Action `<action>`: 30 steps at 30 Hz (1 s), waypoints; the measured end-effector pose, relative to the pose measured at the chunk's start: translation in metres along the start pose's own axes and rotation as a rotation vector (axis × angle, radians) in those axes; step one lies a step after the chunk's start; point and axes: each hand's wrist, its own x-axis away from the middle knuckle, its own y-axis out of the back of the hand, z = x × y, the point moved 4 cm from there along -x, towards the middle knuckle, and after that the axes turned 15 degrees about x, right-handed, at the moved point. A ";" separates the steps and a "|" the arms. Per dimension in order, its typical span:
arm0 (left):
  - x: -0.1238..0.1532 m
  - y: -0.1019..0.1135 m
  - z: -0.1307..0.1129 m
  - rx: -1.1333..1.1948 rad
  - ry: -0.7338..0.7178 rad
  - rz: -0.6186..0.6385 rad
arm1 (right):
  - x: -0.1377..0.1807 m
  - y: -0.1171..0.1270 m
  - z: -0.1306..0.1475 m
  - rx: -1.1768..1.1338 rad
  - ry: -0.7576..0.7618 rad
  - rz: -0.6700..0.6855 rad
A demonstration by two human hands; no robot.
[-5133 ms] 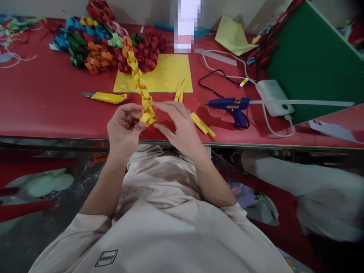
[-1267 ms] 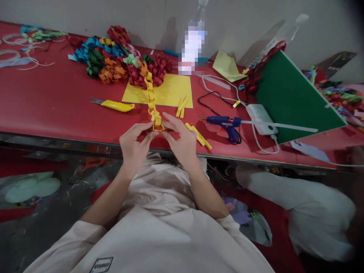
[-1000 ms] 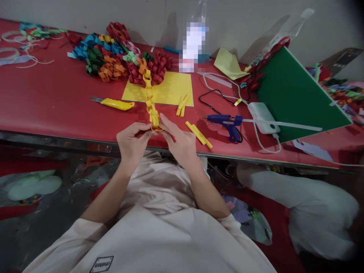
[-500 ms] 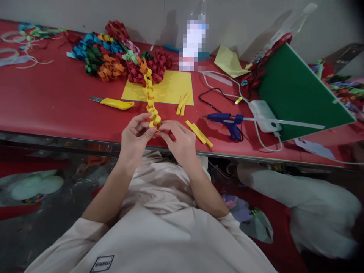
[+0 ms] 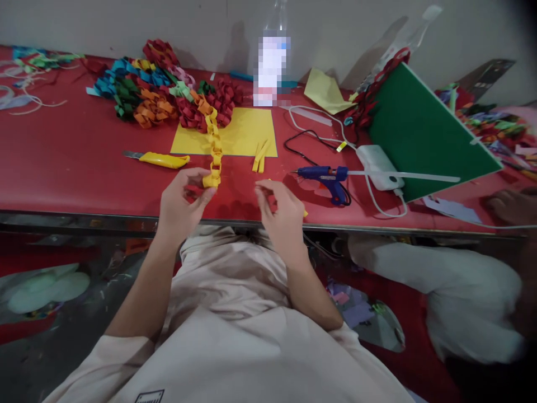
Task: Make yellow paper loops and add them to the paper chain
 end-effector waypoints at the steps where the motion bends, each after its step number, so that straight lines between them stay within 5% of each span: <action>1: 0.001 -0.001 -0.002 -0.075 -0.022 0.061 | 0.002 0.006 -0.008 0.150 -0.035 -0.012; 4: 0.004 -0.008 -0.008 -0.287 -0.127 0.228 | 0.006 0.013 -0.027 0.523 -0.091 0.040; 8: 0.006 -0.017 -0.010 -0.404 -0.222 0.329 | 0.002 0.010 -0.040 0.640 -0.105 0.094; 14: 0.007 -0.010 -0.018 -0.296 -0.276 0.179 | -0.004 0.020 -0.034 0.361 -0.042 -0.070; 20: 0.024 -0.029 -0.032 0.128 -0.049 0.228 | 0.012 0.015 0.007 -0.152 0.164 0.125; 24: 0.034 -0.033 -0.028 0.358 -0.003 0.057 | 0.019 0.008 0.011 -0.139 0.125 0.150; 30: 0.045 -0.031 -0.031 0.464 -0.035 0.159 | 0.018 0.005 0.002 0.069 0.160 0.258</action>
